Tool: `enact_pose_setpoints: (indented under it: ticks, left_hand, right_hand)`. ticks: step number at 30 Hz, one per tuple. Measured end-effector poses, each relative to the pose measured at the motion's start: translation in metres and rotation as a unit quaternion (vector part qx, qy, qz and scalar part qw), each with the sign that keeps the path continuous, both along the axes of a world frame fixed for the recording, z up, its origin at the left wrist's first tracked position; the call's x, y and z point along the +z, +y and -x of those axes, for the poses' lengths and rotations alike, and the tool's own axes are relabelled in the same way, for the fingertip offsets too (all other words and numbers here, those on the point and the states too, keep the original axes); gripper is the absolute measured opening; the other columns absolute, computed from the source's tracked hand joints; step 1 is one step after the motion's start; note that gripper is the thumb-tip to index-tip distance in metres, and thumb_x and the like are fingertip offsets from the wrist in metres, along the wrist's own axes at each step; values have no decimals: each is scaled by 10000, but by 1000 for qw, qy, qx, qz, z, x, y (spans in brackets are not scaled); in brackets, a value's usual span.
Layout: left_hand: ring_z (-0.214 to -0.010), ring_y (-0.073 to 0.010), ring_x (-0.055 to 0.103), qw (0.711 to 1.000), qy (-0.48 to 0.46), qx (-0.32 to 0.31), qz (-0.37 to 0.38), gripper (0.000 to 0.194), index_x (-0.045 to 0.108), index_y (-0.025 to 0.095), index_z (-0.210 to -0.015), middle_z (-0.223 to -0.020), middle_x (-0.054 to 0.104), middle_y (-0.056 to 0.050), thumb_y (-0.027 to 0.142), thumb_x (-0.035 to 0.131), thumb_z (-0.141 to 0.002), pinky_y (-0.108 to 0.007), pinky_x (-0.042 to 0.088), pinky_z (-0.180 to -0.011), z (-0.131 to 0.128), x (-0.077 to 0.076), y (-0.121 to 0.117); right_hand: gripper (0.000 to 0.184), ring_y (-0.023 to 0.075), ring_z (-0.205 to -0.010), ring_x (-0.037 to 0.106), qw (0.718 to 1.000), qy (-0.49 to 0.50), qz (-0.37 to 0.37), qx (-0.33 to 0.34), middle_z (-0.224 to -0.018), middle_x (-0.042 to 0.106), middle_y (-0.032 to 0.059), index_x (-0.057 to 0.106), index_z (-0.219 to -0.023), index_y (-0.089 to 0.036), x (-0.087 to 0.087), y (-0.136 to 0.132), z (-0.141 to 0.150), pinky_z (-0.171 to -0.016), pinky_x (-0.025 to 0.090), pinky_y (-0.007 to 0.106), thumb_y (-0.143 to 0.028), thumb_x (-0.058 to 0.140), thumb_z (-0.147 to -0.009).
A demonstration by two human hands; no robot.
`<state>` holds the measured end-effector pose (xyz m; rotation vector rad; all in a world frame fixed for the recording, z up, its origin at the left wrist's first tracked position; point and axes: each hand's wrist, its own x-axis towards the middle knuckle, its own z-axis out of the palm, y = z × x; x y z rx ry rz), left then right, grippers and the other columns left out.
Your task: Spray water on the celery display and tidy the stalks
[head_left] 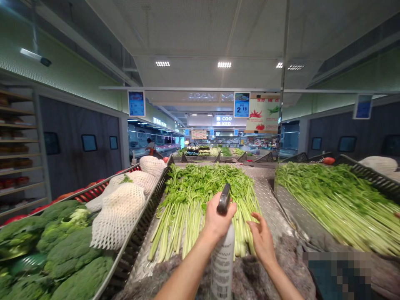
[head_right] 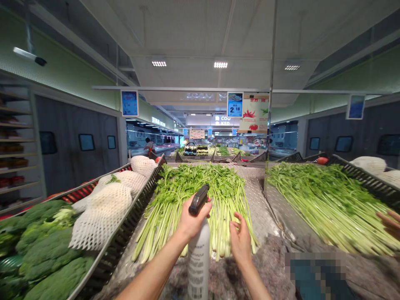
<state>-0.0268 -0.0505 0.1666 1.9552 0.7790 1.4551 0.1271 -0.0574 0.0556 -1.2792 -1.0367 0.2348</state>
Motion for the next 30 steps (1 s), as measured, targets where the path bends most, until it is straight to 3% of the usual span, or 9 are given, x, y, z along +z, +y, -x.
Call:
enact_pose_setpoints:
  ticks: [4, 6, 9, 11, 14, 16, 20, 26, 30]
  left_hand:
    - [-661, -128, 500, 999, 19, 44, -17, 177, 527, 163, -742, -707, 530, -8, 333, 516, -694, -267, 400, -643, -15, 0, -7]
    - [-747, -144, 496, 998, 26, 48, -26, 203, 519, 165, -767, -790, 518, -27, 352, 524, -688, -284, 395, -705, -23, -1, -10]
    - [-908, -182, 467, 998, 45, 33, -8, 339, 512, 159, -887, -939, 494, -66, 409, 548, -661, -327, 358, -825, -30, -6, -13]
    - [-973, -208, 447, 997, 71, -3, 34, 474, 491, 147, -977, -1009, 481, -89, 442, 582, -617, -350, 336, -869, -31, -12, -16]
    - [-1089, -247, 395, 988, 94, -89, 89, 722, 418, 132, -1131, -1161, 427, -127, 424, 663, -518, -360, 307, -920, -26, -23, -18]
    - [-1171, -258, 322, 985, 73, -108, 113, 811, 326, 140, -1225, -1274, 341, -140, 419, 655, -537, -368, 270, -956, -16, -31, -13]
    - [-1173, -239, 334, 988, -25, 18, 152, 638, 283, 146, -1236, -1287, 337, -150, 439, 488, -708, -405, 273, -949, 23, -41, 15]
    - [-1097, -223, 416, 973, -92, 191, 92, 471, 400, 163, -1114, -1161, 456, -119, 426, 456, -727, -397, 313, -920, 96, -53, 54]
    - [-1063, -222, 439, 956, -101, 262, 80, 438, 425, 150, -1082, -1114, 479, -114, 418, 424, -736, -394, 310, -925, 127, -62, 61]
  right_hand:
    - [547, 215, -1038, 479, 975, -28, -87, 200, -1238, 402, 133, 294, -1227, -165, 30, -19, 20, -872, 378, 359, -377, 460, -751]
    - [614, 218, -1109, 421, 963, -51, -86, 250, -1257, 390, 123, 252, -1265, -176, 45, -26, 33, -929, 328, 374, -337, 509, -730]
    - [632, 209, -1150, 379, 964, -75, -61, 249, -1250, 402, 115, 276, -1257, -186, 57, -31, 44, -973, 273, 368, -257, 561, -697]
    - [569, 209, -1095, 437, 968, -70, -60, 233, -1176, 472, 116, 341, -1212, -178, 58, -31, 45, -942, 321, 353, -241, 559, -691]
    - [418, 203, -786, 583, 984, -23, -49, 172, -867, 603, 85, 469, -1063, -142, 55, -29, 37, -716, 470, 321, -298, 557, -685]
    - [402, 173, -592, 574, 993, 9, -27, 113, -694, 597, 41, 507, -988, -127, 53, -32, 27, -562, 478, 287, -347, 585, -661]
    - [454, 151, -522, 562, 997, 47, -8, 58, -687, 610, 39, 522, -1014, -129, 57, -47, 6, -492, 463, 255, -376, 609, -642]
    - [257, 201, -784, 600, 999, -31, 2, -13, -938, 620, 85, 635, -689, -158, 58, -76, -21, -675, 483, 252, -406, 602, -631]
    - [231, 206, -755, 606, 998, -61, -14, -20, -857, 644, 71, 649, -677, -178, 56, -91, -39, -634, 500, 238, -398, 594, -633]
